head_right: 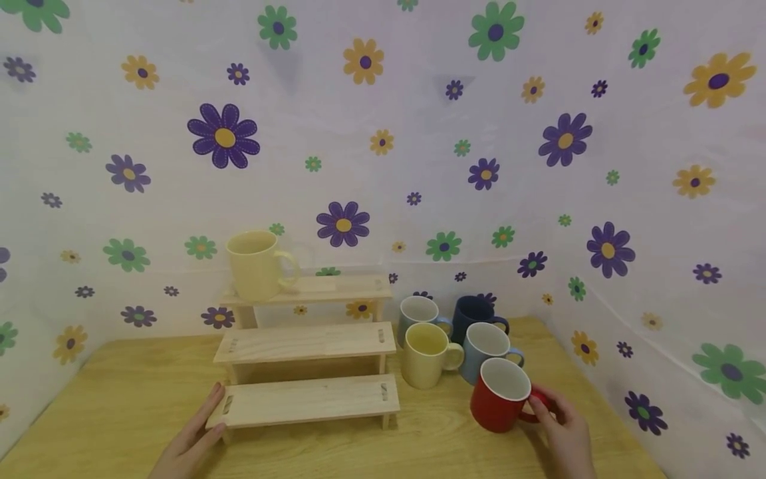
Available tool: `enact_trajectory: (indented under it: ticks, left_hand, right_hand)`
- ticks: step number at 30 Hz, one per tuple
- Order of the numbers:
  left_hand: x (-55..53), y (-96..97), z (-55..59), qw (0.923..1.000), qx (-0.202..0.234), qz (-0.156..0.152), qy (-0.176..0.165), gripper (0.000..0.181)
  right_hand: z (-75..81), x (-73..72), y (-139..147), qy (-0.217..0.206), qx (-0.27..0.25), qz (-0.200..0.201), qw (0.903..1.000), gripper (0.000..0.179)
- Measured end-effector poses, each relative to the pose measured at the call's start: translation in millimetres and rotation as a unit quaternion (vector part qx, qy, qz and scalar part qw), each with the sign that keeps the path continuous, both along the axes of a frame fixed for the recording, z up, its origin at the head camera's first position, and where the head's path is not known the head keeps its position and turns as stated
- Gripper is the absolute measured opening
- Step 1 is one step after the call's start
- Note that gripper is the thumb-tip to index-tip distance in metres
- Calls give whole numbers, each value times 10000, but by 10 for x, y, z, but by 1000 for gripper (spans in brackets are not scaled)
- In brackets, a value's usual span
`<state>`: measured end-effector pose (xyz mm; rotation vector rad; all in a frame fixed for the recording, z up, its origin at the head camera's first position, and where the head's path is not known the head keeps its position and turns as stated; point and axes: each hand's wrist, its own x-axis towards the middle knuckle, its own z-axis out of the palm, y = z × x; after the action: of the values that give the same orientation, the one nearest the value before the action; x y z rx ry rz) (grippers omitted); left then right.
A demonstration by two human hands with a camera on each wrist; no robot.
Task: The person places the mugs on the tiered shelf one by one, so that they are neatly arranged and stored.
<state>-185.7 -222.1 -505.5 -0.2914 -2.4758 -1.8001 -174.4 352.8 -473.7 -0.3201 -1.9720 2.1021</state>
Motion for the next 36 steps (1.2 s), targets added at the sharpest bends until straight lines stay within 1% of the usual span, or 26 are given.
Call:
enact_trajectory:
  ticks: [3, 6, 9, 10, 11, 15, 16, 18, 20, 22, 24, 26, 29, 31, 32, 34, 36]
  left_hand:
    - [0, 6, -12, 10000, 1, 3, 82, 63]
    - [4, 9, -24, 9998, 9, -7, 189, 63]
    - [-2, 4, -26, 9998, 46, -22, 216, 62]
    - [-3, 0, -28, 9997, 49, -38, 253, 62]
    - [-4, -1, -32, 9995, 59, -48, 313, 61]
    - [-13, -5, -55, 9975, 149, -194, 660, 58]
    - [-16, -6, -61, 9968, 167, -225, 745, 58]
    - [-21, -7, -68, 9957, 217, -279, 856, 57]
    - [-18, -13, -70, 9952, 202, -276, 916, 56]
    - [-11, -18, -70, 9950, 170, -269, 952, 55]
    - [0, -19, -66, 9954, 128, -242, 920, 55]
    - [8, -19, -51, 9966, 68, -194, 802, 56]
    - [10, -14, -29, 9983, -10, -113, 577, 58]
    - [7, -9, -20, 9990, -48, -67, 440, 59]
    - [5, -5, -19, 9992, -58, -47, 397, 60]
    - [3, 2, -16, 9993, -42, -36, 368, 60]
    - [6, 6, -15, 9993, -31, -42, 383, 60]
  right_hand:
    - [-26, -3, 4, 134, -317, 117, 9993, 17]
    - [-45, -3, 1, 249, -397, 201, 9987, 16]
    - [-53, -21, -6, 287, -123, 156, 9994, 16]
    - [-55, -28, -8, 276, 66, 81, 9996, 16]
    - [-56, -33, -10, 287, 224, 27, 9993, 16]
    - [-60, -43, -11, 316, 331, -9, 9990, 16]
    - [-62, -41, -11, 351, 311, 2, 9989, 16]
    - [-69, -35, -11, 525, -42, 162, 9985, 17]
    - [-77, -31, -14, 671, -183, 253, 9973, 18]
    - [-81, -28, -22, 751, -204, 252, 9966, 17]
    - [-90, -32, -31, 871, -65, 200, 9960, 17]
    - [-98, -39, -40, 1034, 52, 170, 9945, 18]
    - [-118, -40, -43, 1345, 21, 256, 9906, 20]
    - [-128, -36, -43, 1452, -34, 322, 9889, 21]
    - [-133, -34, -47, 1454, 23, 312, 9889, 22]
    - [-141, -30, -56, 1507, 42, 315, 9881, 24]
    - [-144, -27, -68, 1589, -116, 417, 9863, 25]
